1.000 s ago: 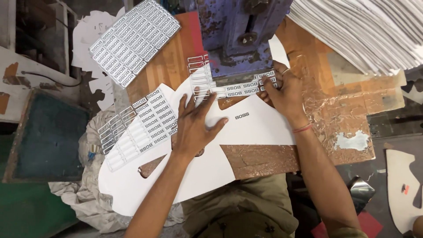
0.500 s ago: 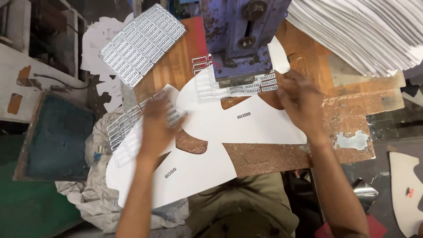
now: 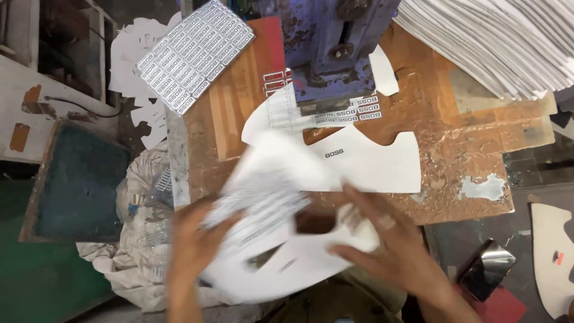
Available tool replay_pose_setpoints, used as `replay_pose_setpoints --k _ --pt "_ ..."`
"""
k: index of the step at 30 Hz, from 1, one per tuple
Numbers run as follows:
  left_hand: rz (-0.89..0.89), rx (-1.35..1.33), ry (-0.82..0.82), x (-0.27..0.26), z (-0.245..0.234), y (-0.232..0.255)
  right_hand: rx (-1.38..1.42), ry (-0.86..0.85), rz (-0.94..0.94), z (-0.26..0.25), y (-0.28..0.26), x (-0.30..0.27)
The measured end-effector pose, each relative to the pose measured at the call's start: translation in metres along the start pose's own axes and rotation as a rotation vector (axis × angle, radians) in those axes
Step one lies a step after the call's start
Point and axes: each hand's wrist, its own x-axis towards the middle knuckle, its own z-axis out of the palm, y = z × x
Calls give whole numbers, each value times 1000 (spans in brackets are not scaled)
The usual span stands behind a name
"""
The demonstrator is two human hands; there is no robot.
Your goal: The recorder is manually aligning and positioning sheets of brand labels onto white shoe-part components at a production workbench.
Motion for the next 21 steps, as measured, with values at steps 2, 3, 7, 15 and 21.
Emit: replay_pose_setpoints --k 2,3,7,15,21 --pt "129 -51 -77 39 35 10 -196 26 35 17 34 30" --pt "259 -103 -158 55 53 12 -392 52 68 28 51 41" --pt "340 99 -362 115 55 12 -386 -58 86 37 126 48" --pt "-291 494 -827 130 49 77 -220 -539 -329 79 68 -67" --pt "229 365 -301 94 74 39 -114 -181 437 -4 93 -120"
